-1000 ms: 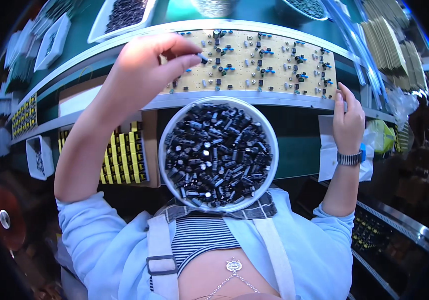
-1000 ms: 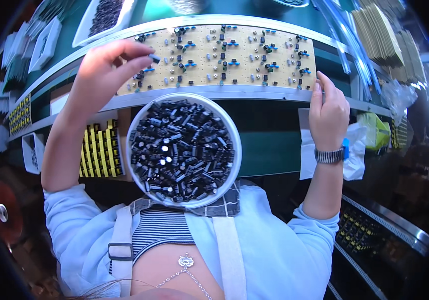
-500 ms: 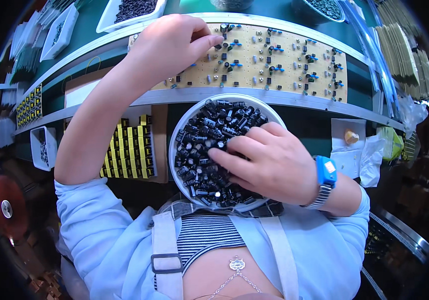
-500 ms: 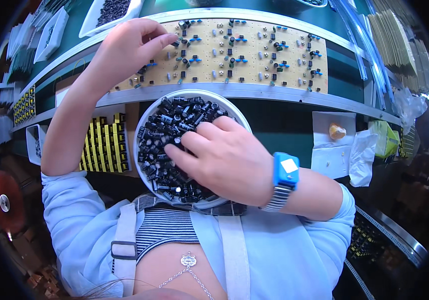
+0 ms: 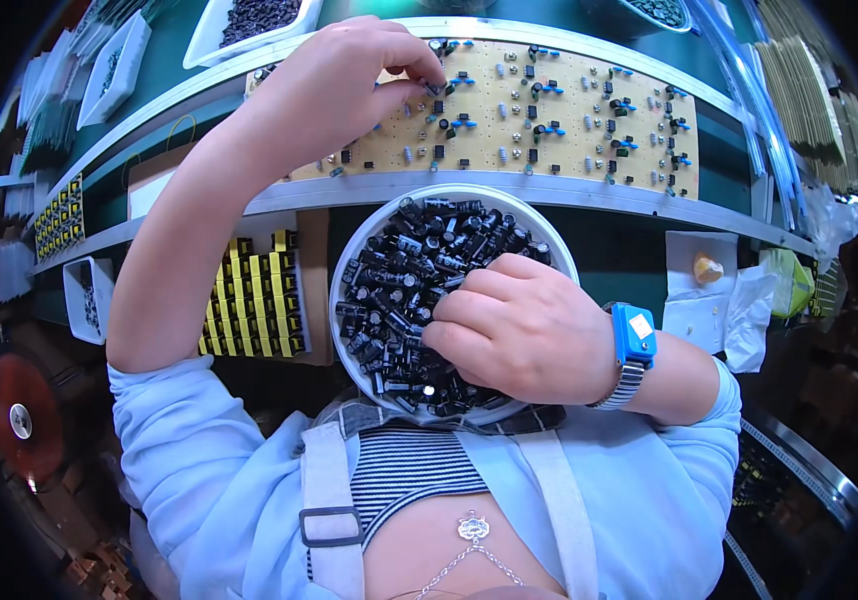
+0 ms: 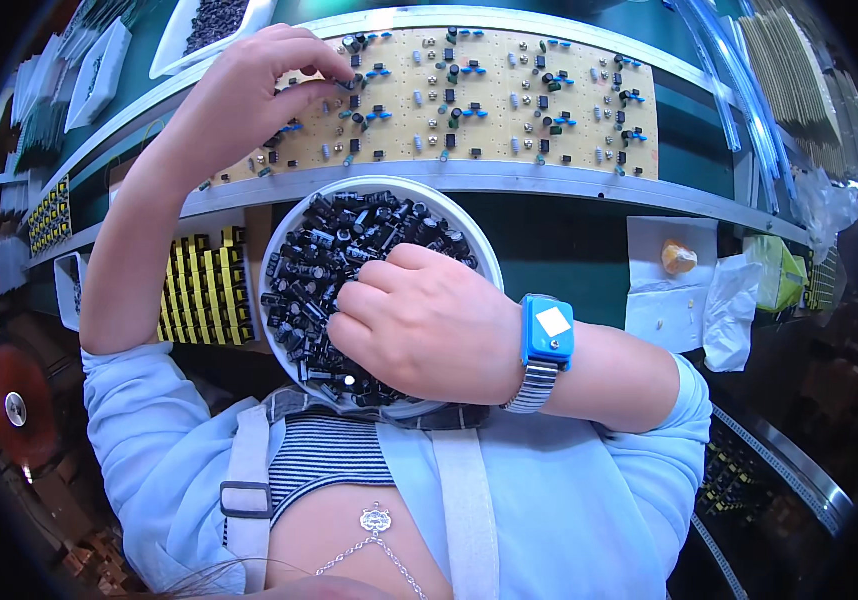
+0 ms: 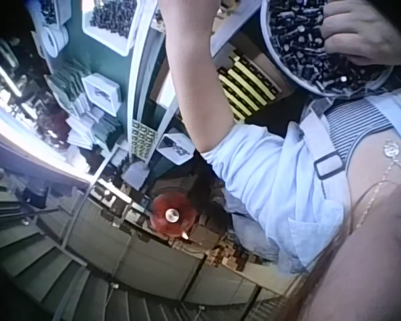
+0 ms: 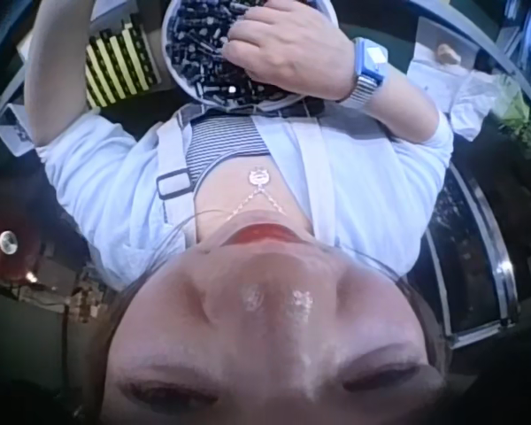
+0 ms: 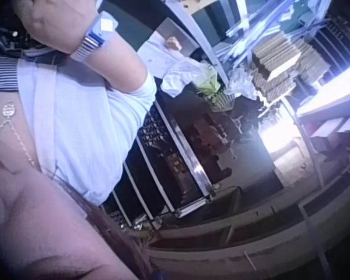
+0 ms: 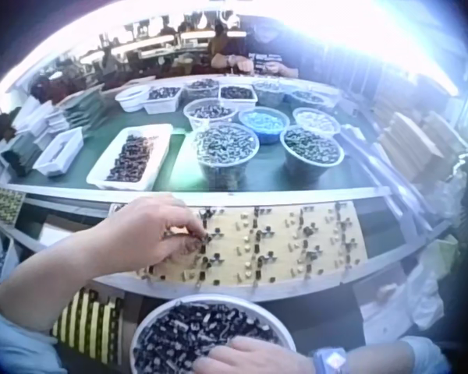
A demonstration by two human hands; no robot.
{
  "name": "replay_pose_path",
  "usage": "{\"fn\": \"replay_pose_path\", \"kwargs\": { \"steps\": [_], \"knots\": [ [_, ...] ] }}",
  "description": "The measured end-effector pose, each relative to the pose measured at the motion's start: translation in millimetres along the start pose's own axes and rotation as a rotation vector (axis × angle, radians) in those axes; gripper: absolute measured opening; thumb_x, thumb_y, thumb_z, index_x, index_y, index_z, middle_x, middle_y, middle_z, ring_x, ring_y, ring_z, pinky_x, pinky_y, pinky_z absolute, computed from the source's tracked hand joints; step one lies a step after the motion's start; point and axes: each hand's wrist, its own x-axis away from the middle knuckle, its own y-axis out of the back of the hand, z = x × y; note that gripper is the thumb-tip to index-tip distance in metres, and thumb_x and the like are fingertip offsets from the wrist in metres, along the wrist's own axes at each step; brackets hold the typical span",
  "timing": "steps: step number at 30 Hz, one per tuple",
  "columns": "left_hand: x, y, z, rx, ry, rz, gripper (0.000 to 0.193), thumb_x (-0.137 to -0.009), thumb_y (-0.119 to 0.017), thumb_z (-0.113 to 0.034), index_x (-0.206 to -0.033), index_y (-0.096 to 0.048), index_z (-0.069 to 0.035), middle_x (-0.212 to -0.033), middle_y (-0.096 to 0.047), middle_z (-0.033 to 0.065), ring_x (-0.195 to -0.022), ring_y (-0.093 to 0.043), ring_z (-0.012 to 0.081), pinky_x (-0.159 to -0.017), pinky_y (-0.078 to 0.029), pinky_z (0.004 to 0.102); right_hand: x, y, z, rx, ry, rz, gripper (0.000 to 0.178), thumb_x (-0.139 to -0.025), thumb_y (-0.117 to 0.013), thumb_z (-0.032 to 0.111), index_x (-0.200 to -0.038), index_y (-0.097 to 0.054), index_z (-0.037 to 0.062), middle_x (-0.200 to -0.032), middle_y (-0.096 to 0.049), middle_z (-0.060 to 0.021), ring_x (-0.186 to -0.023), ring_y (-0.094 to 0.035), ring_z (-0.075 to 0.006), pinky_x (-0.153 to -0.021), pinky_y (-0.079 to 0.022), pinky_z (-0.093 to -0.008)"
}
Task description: The person places small electronic components onto a printed circuit board by hand at an assembly station.
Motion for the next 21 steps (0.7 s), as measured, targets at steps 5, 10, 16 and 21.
{"fn": "replay_pose_path", "kwargs": {
  "steps": [5,10,16,21],
  "knots": [
    [5,5,-13,0.030,-0.112,-0.110,0.015,-0.084,-0.069,-0.002,-0.098,-0.072,-0.005,-0.099,-0.068,0.0047,-0.086,-0.062,0.0175,-0.080,-0.052,0.0284,2,1,-4,-0.098,-0.041,-0.168,0.029,-0.079,-0.069,0.013,-0.108,-0.065,0.0091,-0.100,-0.062,-0.0034,-0.083,-0.059,-0.0194,-0.077,-0.047,-0.0306],
    [-5,9,-4,-0.098,-0.401,-0.058,0.017,-0.083,-0.069,-0.002,-0.099,-0.070,-0.006,-0.098,-0.065,0.0054,-0.084,-0.061,0.0193,-0.079,-0.052,0.0300,2,13,-7,-0.284,-0.119,-0.314,0.031,-0.074,-0.073,0.005,-0.105,-0.067,0.0070,-0.095,-0.065,-0.0046,-0.078,-0.060,-0.0198,-0.071,-0.048,-0.0295],
    [23,-3,-35,-0.087,-0.336,-0.065,0.033,-0.078,-0.071,-0.003,-0.109,-0.064,-0.010,-0.101,-0.061,0.0060,-0.085,-0.057,0.0230,-0.077,-0.049,0.0331,-3,47,-84,-0.210,-0.423,-0.710,0.022,-0.086,-0.072,0.005,-0.108,-0.071,0.0043,-0.092,-0.071,-0.0077,-0.071,-0.061,-0.0117,-0.063,-0.049,-0.0215],
    [72,-12,-82,-0.005,-0.508,0.270,0.006,-0.084,-0.059,-0.009,-0.089,-0.057,-0.006,-0.089,-0.055,0.0093,-0.078,-0.053,0.0229,-0.071,-0.044,0.0321,-28,65,-115,-0.107,-0.661,-0.500,0.017,-0.094,-0.066,0.013,-0.105,-0.072,0.0025,-0.088,-0.072,-0.0069,-0.067,-0.060,-0.0115,-0.059,-0.049,-0.0224]
  ]
}}
